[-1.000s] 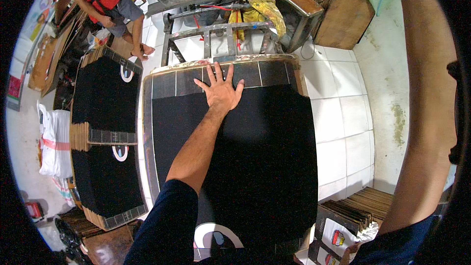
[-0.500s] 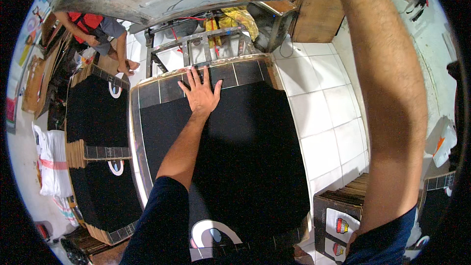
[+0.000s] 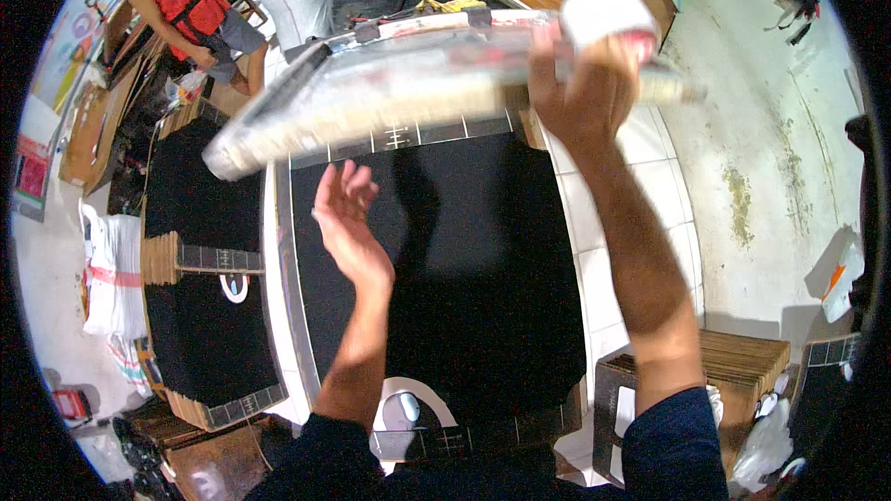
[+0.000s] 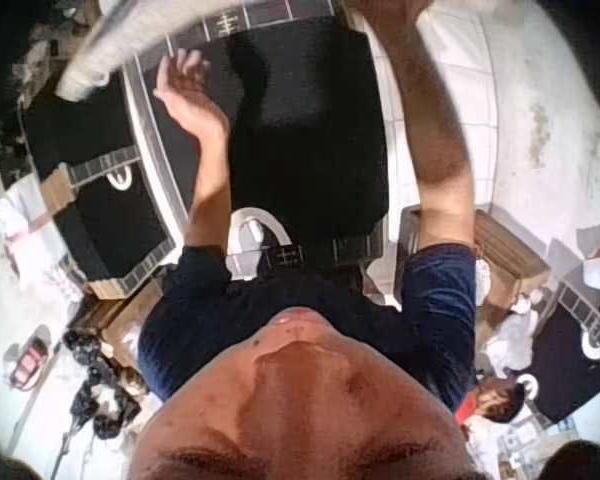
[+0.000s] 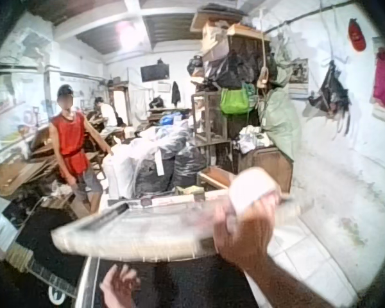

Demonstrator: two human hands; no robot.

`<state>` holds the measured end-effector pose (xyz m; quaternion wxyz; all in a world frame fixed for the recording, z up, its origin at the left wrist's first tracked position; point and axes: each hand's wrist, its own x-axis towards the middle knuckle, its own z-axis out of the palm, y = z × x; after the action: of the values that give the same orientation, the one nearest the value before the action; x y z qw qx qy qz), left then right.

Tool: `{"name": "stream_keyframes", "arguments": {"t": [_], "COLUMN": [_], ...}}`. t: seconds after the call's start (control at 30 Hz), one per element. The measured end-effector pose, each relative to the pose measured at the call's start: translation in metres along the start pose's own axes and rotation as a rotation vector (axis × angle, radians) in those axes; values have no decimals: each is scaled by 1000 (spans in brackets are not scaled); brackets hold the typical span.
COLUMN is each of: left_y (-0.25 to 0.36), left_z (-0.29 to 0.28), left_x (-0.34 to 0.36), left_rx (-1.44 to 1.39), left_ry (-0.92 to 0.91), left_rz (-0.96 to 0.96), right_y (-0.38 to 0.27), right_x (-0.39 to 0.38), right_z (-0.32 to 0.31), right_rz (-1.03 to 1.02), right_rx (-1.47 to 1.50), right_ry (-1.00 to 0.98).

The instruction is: The person prepares a screen printing frame by applying tape to its edges and securing a stencil. They handle a roll of tape, a utility knife, and the frame itself, working in a cluttered workshop with other people present.

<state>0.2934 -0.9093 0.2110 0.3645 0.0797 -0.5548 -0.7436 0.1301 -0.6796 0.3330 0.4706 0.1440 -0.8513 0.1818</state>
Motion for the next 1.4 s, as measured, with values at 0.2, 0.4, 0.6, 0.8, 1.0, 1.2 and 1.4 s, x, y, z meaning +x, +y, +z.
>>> {"name": "stream_keyframes", "arguments": {"t": [0.2, 0.4, 0.6, 0.8, 1.0, 1.2, 1.4], "left_y": [23, -46, -59, -72, -64, 29, 117], "left_z": [-8, -61, -86, -95, -86, -41, 12], "left_x": [-64, -84, -73, -70, -70, -185, -297], "left_rx": [-157, 187, 474, 498, 505, 289, 155], "left_ry": [230, 147, 4, 63, 108, -565, -624], "left_rz": [-696, -1014, -1134, -1097, -1063, -746, -570], "right_y": [1, 29, 54, 40, -7, -29, -16], "right_x": [-195, -273, -286, -303, -293, -290, -284], "right_z": [-12, -80, -148, -181, -219, -276, -311], "right_rz": [-34, 327, 599, 854, 1023, 1115, 1313], "right_rx": [229, 453, 476, 621, 1117, 1308, 1318], "right_ry": [46, -415, -607, -708, -873, -969, -1063]}}
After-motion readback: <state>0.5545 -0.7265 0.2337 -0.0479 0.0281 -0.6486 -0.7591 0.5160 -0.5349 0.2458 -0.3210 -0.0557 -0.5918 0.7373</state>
